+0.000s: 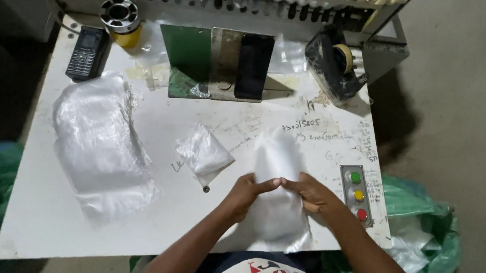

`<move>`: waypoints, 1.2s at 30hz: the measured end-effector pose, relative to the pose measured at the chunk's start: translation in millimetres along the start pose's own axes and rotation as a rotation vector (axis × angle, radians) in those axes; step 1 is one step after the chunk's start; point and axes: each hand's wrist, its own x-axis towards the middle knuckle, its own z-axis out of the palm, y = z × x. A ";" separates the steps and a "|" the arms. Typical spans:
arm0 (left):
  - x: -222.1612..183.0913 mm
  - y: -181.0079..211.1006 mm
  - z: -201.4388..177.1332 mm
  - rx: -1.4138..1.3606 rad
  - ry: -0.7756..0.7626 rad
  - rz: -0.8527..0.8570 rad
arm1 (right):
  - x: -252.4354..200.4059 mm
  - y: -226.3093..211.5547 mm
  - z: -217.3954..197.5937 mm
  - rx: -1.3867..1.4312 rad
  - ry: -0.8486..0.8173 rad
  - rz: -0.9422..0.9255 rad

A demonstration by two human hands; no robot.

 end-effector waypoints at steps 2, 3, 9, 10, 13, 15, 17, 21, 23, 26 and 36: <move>24.2 -2.7 9.0 0.196 0.119 0.072 | -4.6 -16.9 3.2 0.017 0.049 -0.074; 35.5 -6.0 14.1 0.389 0.236 0.149 | -8.0 -24.2 3.9 0.028 0.096 -0.149; 35.1 34.5 -0.4 0.934 0.043 1.358 | -19.5 -66.5 -13.5 -0.708 -0.097 -1.290; 45.3 22.2 -11.9 0.934 0.042 1.354 | -6.5 -53.2 -17.8 -0.706 -0.097 -1.286; 66.4 -4.5 -41.3 1.111 -0.028 1.232 | 63.1 14.8 -56.2 -0.663 -0.326 -1.249; 61.0 -18.3 -53.8 0.849 -0.043 0.818 | 120.3 121.6 -115.4 0.012 -0.033 -0.560; 46.9 1.6 -41.5 0.777 0.001 0.620 | 51.7 45.3 -49.9 -0.132 0.057 -0.655; 30.3 28.4 -22.7 0.541 0.081 0.232 | -10.3 -21.2 -1.1 -0.969 0.123 -1.227; 32.0 41.3 -15.1 0.559 0.079 0.221 | 23.7 -14.3 -10.0 -1.091 0.103 -1.362; 47.8 36.8 -20.5 0.591 0.126 0.251 | 56.3 -8.6 -15.4 -1.247 0.025 -1.466; -16.3 33.0 31.6 -0.280 0.302 0.282 | 8.2 -3.4 38.4 -0.157 0.060 -0.536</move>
